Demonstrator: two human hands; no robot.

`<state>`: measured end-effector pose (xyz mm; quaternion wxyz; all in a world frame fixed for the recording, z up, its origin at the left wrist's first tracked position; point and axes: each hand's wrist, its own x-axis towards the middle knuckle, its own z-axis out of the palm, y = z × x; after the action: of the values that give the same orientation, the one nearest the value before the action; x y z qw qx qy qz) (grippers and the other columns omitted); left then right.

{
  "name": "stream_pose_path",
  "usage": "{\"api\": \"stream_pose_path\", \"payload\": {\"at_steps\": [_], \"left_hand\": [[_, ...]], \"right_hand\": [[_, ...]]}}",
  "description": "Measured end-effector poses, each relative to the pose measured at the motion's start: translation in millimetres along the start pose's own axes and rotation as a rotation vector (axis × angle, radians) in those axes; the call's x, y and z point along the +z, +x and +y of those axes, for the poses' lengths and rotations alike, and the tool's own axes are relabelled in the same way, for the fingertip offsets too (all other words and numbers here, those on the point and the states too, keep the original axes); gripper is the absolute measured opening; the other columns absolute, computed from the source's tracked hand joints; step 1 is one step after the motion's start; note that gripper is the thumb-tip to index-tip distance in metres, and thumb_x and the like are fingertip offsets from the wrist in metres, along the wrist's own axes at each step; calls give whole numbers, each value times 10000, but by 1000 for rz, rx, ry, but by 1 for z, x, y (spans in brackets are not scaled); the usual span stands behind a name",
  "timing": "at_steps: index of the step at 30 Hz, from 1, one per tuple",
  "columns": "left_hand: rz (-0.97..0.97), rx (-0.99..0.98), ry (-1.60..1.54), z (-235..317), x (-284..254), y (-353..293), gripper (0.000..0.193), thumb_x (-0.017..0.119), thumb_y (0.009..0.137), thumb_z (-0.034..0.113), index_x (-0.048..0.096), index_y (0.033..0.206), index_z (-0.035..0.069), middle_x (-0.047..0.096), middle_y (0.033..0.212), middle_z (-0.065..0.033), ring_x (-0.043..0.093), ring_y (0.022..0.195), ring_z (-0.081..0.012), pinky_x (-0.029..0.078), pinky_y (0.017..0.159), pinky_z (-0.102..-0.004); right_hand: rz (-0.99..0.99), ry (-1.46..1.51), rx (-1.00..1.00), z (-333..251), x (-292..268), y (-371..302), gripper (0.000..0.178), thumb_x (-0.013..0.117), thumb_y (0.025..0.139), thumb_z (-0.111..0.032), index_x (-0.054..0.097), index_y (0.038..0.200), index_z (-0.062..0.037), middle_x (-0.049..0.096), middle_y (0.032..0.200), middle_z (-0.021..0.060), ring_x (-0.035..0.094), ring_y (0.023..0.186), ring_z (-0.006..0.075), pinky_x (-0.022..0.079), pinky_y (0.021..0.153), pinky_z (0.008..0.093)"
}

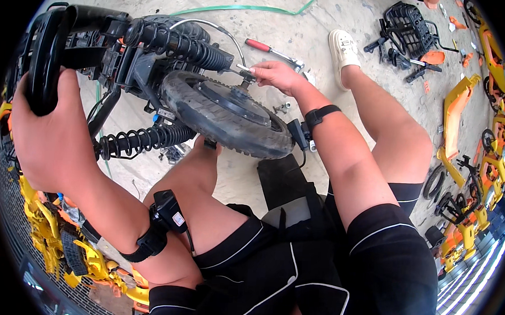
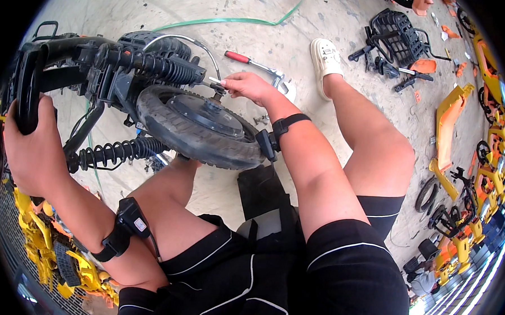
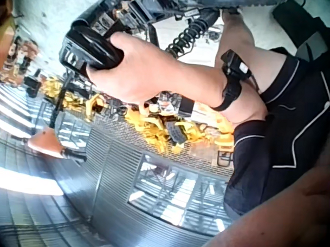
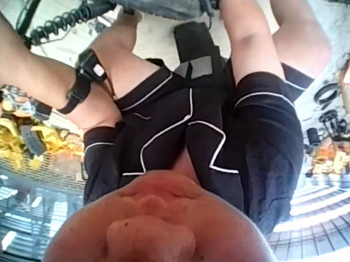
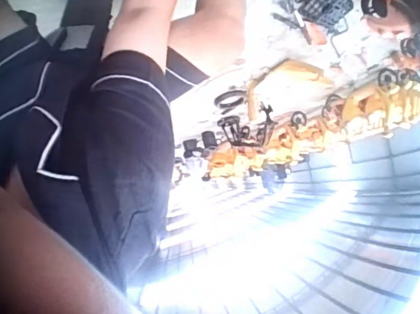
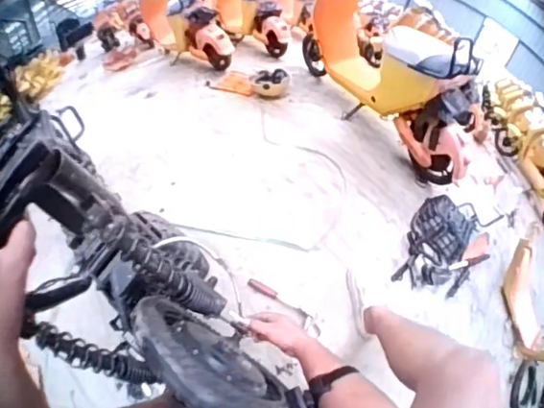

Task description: The person works on the rear wheel assembly of a motorcycle using a wrench and a socket wrench to loosen or tighten bolts. They manipulate the wheel and the mechanical components of the frame while sitting on the floor.

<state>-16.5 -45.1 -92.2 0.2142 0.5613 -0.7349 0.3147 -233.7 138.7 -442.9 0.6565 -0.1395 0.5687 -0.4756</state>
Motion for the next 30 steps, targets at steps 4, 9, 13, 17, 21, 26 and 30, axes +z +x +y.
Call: {"api": "stream_pose_path", "payload": {"at_steps": [4, 9, 13, 17, 21, 26, 30], "left_hand": [[3, -6, 36, -3, 4, 0, 576, 726, 737, 580, 703, 1232, 286, 750, 1067, 28, 718, 948, -217, 526, 823, -355], [-12, -15, 80, -2, 7, 3, 617, 718, 723, 607, 690, 1256, 298, 749, 1086, 31, 715, 957, -223, 522, 837, -367], [-43, -57, 95, -4, 7, 4, 647, 709, 717, 638, 685, 1267, 298, 737, 1141, 22, 700, 1010, -226, 517, 858, -367], [-42, -68, 172, -8, 10, 4, 686, 705, 714, 665, 672, 1289, 292, 732, 1155, 12, 692, 1036, -239, 510, 892, -376], [-74, -81, 161, -12, 12, 6, 701, 697, 706, 686, 670, 1290, 301, 725, 1172, 15, 684, 1057, -251, 500, 910, -390], [-80, -69, 196, -13, 14, 7, 683, 679, 708, 703, 673, 1269, 313, 726, 1161, 16, 686, 1043, -251, 502, 895, -399], [-58, -48, 164, -12, 13, 8, 680, 672, 714, 699, 668, 1272, 309, 725, 1163, 10, 688, 1038, -256, 505, 888, -401]], "right_hand": [[144, 104, -52, -1, -20, 5, 391, 730, 925, -341, 692, 1110, 2, 643, 922, 25, 600, 823, 114, 535, 802, 278], [308, -215, 80, 29, -77, -1, 514, 733, 890, -426, 689, 1117, 34, 676, 961, 98, 638, 864, 190, 529, 806, 311], [285, -938, 349, 93, -99, -23, 596, 709, 833, -540, 719, 1044, 17, 703, 1051, 252, 675, 1006, 346, 524, 876, 409], [379, -835, 461, 174, -95, -47, 593, 703, 853, -505, 707, 1052, 53, 709, 1013, 259, 683, 984, 356, 534, 855, 427], [545, -499, 652, 210, -87, -54, 570, 695, 875, -454, 685, 1047, 89, 708, 973, 255, 705, 875, 341, 556, 781, 422], [523, -524, 663, 223, -84, -53, 500, 672, 910, -425, 710, 1010, 64, 694, 849, 161, 691, 712, 255, 553, 584, 386], [418, -430, 634, 213, -77, -56, 469, 566, 951, -399, 699, 955, 51, 701, 840, 159, 684, 725, 287, 562, 618, 427]]}}
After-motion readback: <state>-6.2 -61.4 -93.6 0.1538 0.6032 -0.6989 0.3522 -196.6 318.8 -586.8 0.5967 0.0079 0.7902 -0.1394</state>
